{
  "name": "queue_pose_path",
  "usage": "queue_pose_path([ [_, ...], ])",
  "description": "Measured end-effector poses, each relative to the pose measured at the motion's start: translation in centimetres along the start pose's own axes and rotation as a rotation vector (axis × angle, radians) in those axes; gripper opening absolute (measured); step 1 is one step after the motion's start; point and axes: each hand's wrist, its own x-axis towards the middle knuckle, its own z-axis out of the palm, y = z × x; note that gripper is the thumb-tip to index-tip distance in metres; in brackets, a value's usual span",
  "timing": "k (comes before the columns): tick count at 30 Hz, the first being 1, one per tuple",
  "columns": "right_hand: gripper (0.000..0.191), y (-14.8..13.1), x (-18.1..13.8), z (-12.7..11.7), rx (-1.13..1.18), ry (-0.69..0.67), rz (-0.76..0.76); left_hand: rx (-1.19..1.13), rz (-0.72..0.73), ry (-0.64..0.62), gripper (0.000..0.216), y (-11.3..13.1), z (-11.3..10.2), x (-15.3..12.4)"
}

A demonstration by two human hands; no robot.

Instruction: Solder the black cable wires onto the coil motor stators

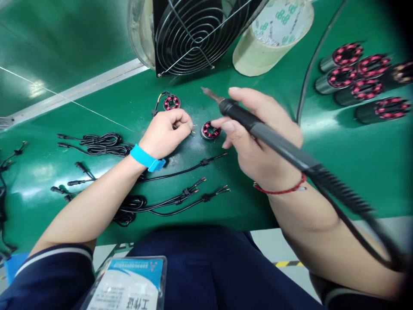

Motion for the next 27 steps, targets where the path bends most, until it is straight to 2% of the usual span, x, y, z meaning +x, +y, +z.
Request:
queue_pose_path([
  [4,0.035,0.0,-0.2,0.7,0.091,-0.046,0.084,-0.002,-0.007,0.000,0.011,0.1,0.0,0.0],
  [8,0.027,0.3,-0.1,1.4,-0.003,-0.068,0.015,0.000,-0.008,0.000,0.011,0.2,0.0,0.0],
  [13,0.042,0.5,0.2,2.2,-0.034,-0.131,-0.014,0.004,0.007,0.003,0.010,0.1,0.0,0.0],
  [17,0.044,0.3,0.3,2.7,-0.045,-0.171,0.018,0.010,0.005,-0.004,0.010,0.1,0.0,-0.1],
  [27,0.041,1.5,0.7,4.2,-0.064,-0.116,0.016,-0.033,0.034,0.003,0.010,-0.3,-0.1,0.0],
])
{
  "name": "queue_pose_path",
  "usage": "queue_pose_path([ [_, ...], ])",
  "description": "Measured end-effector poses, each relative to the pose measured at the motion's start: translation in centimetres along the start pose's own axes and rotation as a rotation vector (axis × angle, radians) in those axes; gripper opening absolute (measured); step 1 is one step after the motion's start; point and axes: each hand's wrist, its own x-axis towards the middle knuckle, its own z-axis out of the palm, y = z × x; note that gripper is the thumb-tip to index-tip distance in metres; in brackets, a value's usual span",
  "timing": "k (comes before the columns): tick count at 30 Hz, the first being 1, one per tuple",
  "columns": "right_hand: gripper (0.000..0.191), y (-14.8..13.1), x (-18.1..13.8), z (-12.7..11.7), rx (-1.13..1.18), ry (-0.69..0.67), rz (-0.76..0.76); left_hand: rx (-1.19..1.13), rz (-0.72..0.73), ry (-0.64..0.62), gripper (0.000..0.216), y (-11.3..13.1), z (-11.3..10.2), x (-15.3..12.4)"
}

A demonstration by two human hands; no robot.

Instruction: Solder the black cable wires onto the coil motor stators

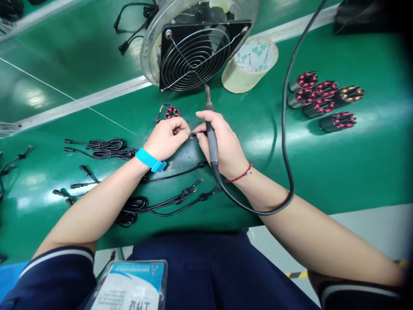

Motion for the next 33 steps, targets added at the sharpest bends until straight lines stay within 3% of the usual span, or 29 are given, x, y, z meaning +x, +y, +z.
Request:
queue_pose_path([
  [7,0.040,0.1,0.2,0.2,-0.054,0.040,-0.035,-0.056,0.031,0.018,0.009,-0.6,-0.3,-0.1],
  [14,0.036,-0.2,-0.4,-1.7,-0.083,0.164,-0.143,0.229,0.098,0.079,0.018,-0.5,-0.6,-1.3],
  [16,0.036,0.3,-0.1,-2.4,-0.083,0.214,-0.142,0.308,0.147,0.158,0.022,-0.1,-0.9,-1.6],
  [19,0.040,1.4,0.9,-3.4,-0.074,0.257,-0.015,0.347,0.252,0.297,0.021,1.1,-2.0,-2.0],
  [23,0.040,2.3,1.9,-4.5,-0.061,0.164,0.038,0.314,0.298,0.482,0.019,3.1,-4.8,-2.0],
  [25,0.037,2.0,1.9,-4.7,-0.046,0.134,0.033,0.318,0.248,0.546,0.019,3.8,-6.8,-1.4],
  [28,0.036,1.1,1.5,-4.4,-0.029,0.127,-0.003,0.414,0.055,0.564,0.023,4.2,-9.9,0.8],
  [33,0.033,0.9,0.9,-3.2,-0.007,0.123,-0.094,0.599,-0.144,0.494,0.026,2.1,-12.7,7.5],
])
